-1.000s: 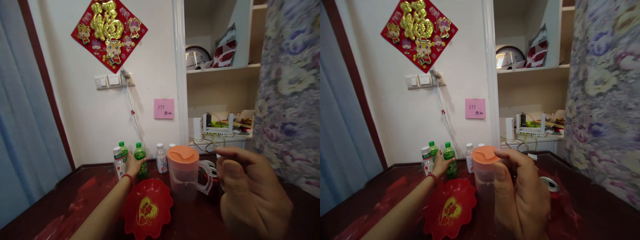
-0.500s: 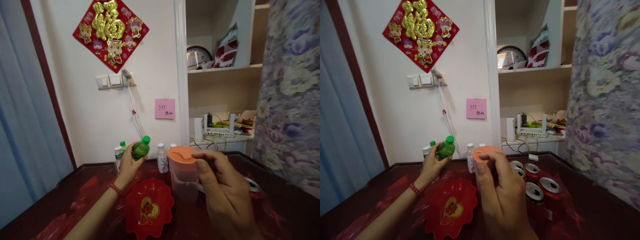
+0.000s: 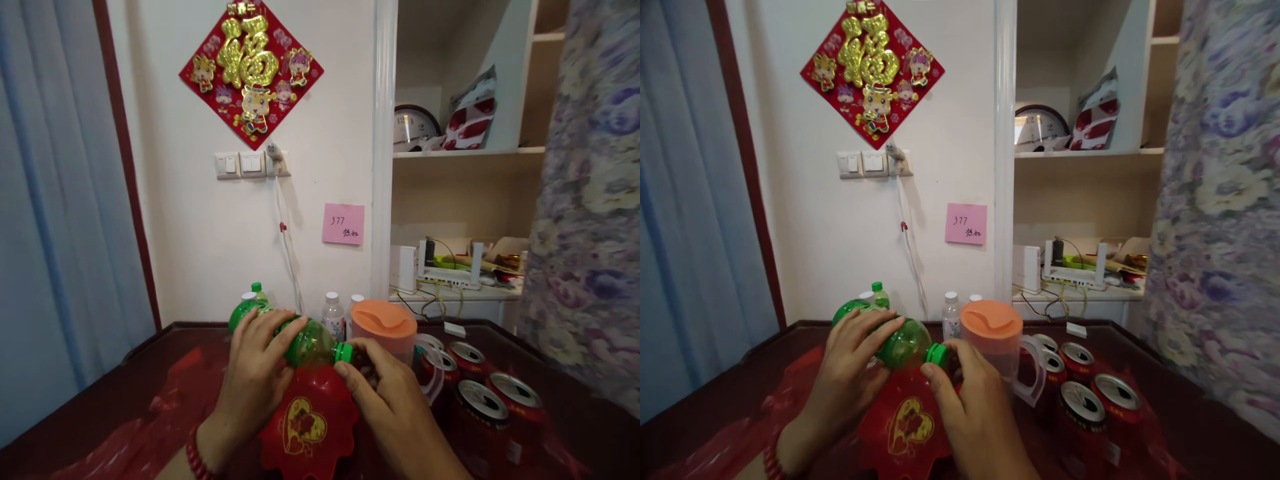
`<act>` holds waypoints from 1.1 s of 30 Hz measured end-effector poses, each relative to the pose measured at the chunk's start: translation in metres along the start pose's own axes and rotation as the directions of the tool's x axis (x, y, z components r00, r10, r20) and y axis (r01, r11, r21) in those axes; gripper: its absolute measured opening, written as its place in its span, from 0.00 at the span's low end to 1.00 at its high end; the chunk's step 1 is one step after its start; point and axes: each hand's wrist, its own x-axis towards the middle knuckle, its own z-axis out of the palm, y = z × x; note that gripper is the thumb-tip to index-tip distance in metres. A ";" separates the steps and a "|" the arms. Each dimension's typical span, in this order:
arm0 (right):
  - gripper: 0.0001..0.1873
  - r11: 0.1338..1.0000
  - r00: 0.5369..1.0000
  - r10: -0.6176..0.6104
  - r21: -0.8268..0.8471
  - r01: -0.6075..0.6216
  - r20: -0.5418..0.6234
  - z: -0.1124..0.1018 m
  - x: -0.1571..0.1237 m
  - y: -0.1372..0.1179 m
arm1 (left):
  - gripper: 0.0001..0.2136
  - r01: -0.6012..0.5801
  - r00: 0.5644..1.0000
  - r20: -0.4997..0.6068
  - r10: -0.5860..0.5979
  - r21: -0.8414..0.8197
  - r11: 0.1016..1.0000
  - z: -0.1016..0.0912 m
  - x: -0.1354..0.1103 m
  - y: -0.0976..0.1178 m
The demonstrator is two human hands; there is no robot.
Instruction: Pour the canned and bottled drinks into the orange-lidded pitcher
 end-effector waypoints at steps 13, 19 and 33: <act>0.26 0.918 0.939 -0.342 -0.208 0.338 0.014 0.003 -0.002 0.017 | 0.34 0.003 0.983 0.180 0.025 -0.151 0.989 -0.005 0.001 -0.009; 0.17 0.995 0.997 0.075 -0.072 -0.075 0.003 0.003 0.002 0.009 | 0.34 -0.005 0.979 0.201 0.033 -0.140 0.990 -0.005 0.003 -0.006; 0.18 0.905 0.918 -0.393 -0.201 0.375 -0.056 -0.001 0.002 0.013 | 0.30 0.282 0.932 0.310 -0.187 -0.296 0.913 0.004 -0.001 -0.020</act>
